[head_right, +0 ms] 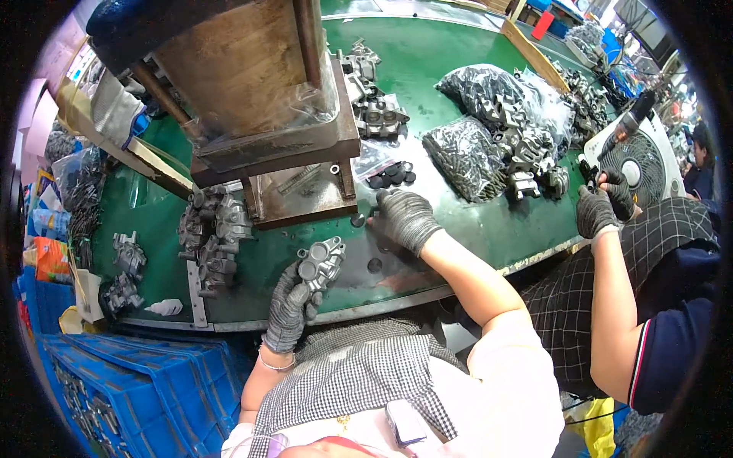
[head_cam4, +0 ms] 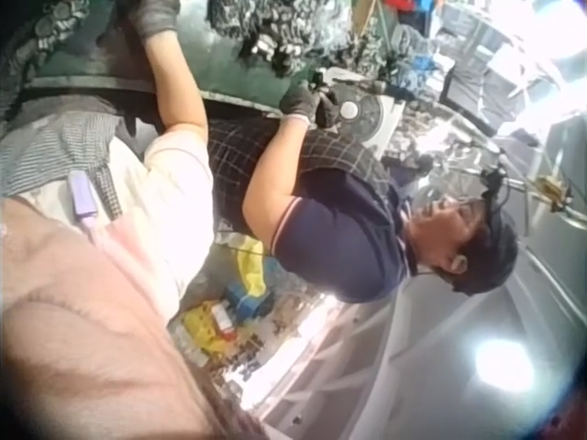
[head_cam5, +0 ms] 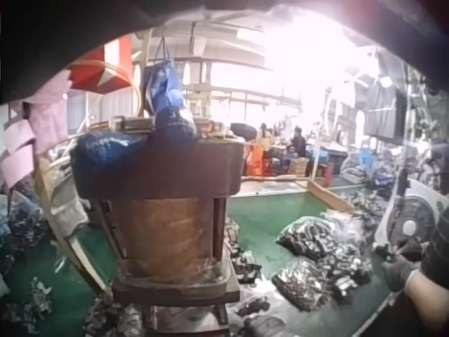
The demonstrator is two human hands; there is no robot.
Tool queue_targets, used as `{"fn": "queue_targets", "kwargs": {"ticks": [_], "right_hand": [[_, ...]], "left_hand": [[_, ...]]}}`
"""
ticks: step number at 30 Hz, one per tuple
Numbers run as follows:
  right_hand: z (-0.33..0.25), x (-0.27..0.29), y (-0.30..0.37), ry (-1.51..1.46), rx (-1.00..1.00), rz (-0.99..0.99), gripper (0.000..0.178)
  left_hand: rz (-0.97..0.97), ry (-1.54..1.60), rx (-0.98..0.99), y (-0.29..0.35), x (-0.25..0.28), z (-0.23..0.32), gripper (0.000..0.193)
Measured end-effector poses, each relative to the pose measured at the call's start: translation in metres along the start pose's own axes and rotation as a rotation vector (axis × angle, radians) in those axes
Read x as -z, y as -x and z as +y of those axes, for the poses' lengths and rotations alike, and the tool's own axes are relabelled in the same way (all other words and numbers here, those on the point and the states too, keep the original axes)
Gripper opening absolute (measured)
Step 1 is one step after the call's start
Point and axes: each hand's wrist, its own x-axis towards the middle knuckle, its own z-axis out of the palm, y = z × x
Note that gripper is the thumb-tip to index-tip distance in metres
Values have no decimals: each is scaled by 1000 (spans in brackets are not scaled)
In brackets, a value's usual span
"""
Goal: Assembling small metal components using a production line press.
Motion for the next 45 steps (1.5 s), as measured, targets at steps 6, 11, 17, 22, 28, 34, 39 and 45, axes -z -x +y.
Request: {"fn": "queue_targets", "kwargs": {"ticks": [6, 11, 17, 22, 28, 34, 39, 45], "right_hand": [[10, -5, 3, -44, 142, 89, 29], [9, -10, 6, -40, 121, 111, 26], [20, -18, 3, -31, 182, 124, 28], [-4, -11, 19, -263, 394, 208, 29], [-70, 11, 43, -213, 774, 0, 30], [-82, 12, 37, -86, 813, -73, 28], [-87, 13, 31, -33, 812, -145, 26], [-86, 11, 28, -31, 850, -158, 25]], "left_hand": [[-24, -29, -70, 3, -1, -5, 59], [-96, -22, 0, 6, 6, 4, 56], [-109, 2, 15, 6, 0, 3, 55], [-78, 29, -85, 3, -3, 1, 57], [-114, 2, -138, 6, 8, -8, 62], [-109, -29, -127, 6, 11, -15, 60], [-98, -121, -163, 5, 13, -15, 59], [-102, -117, -170, 5, 13, -15, 60]]}}
